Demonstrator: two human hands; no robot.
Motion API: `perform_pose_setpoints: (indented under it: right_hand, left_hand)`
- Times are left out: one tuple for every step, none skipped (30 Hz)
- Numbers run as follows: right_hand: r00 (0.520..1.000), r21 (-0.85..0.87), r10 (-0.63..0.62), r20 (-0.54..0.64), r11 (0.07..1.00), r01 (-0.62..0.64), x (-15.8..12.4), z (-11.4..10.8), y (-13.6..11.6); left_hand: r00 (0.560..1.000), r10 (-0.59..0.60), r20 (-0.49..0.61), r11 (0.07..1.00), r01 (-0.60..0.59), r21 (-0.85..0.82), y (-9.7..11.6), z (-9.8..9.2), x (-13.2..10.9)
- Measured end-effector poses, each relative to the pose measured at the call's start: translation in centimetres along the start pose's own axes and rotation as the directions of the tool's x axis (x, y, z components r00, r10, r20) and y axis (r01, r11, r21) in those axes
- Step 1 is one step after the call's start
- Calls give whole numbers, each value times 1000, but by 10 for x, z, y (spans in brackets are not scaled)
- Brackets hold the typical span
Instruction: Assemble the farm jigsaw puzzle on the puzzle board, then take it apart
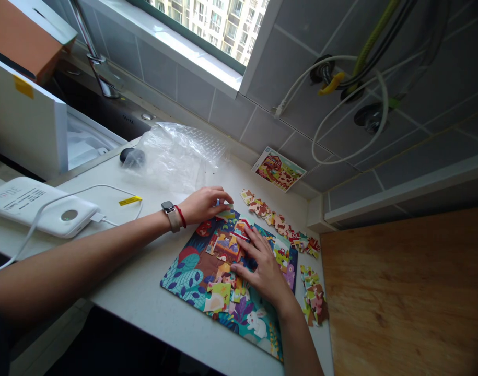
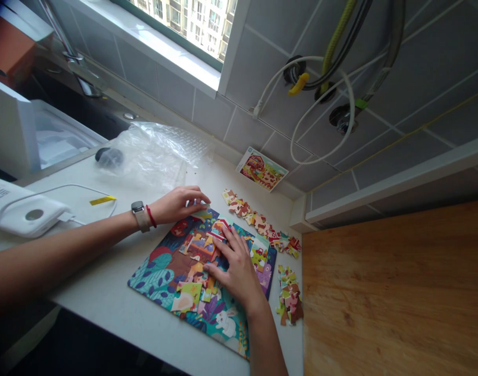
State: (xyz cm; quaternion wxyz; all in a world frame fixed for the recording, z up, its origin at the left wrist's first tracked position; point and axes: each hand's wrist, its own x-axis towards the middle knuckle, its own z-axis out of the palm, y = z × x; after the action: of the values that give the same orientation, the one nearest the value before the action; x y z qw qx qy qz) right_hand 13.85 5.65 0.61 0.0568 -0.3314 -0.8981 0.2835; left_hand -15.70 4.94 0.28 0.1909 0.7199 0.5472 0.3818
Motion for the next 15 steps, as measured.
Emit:
perform_pose_setpoints:
  right_hand:
    - [1000,2,0,-1,1000,0,0,0,0]
    - [1000,3,1,-1,1000,-1,0,0,0]
    - [1000,3,1,-1,1000,-1,0,0,1]
    - [1000,1,3,0,1000,-3,0,0,1]
    - [1000,0,4,0,1000,-4,0,0,1]
    - [1000,-1,6,2,1000,-6,0,0,1]
    - [1000,-1,9,4,1000,-9,0,0,1]
    - [1000,0,11,5,1000,-11,0,0,1]
    - [1000,0,12,7,1000,-12,0,0,1]
    - [1000,-1,11,8,1000,-11,0,0,1]
    - [1000,-2,9,7,1000,-9,0,0,1]
    - [1000,-3,6,5,1000,-6,0,0,1]
    - [1000,-2,4,3,1000,-4,0,0,1]
    - [1000,0,2,1,1000,-2,0,1,2]
    - [1000,2,0,-2,1000,0,0,1,2]
  left_hand:
    - [1000,-1,-5,1000,1,-5,0,0,0]
    - [1000,-2,-7,1000,2,-8,0,0,0]
    - [1000,-4,-9,1000,4,-11,0,0,1]
    - [1000,-7,-11,1000,7,-14,-1,0,1]
    - [1000,-11,-11,1000,10,-18,-1,0,1]
    - [1000,-15,-12,1000,14,-24,-1,0,1]
    - [1000,-19,-13,999,19,-30,-1,-1,1]
    - [1000,-24,-14,999,24,-36,-1,-1,1]
    - [999,-29,-14,999,29,-40,0,-1,1]
    - [999,-34,-13,999,33,-42,0,-1,1]
    - [999,-37,-14,998,37,-44,0,-1,1]
    - [999,-38,-14,998,37,-47,0,-1,1]
    - [999,-37,-16,998,37,-50,0,-2,2]
    - [999,-37,-18,998,36,-53,0,-2,2]
    - [999,-40,-20,998,39,-58,0,-2,2]
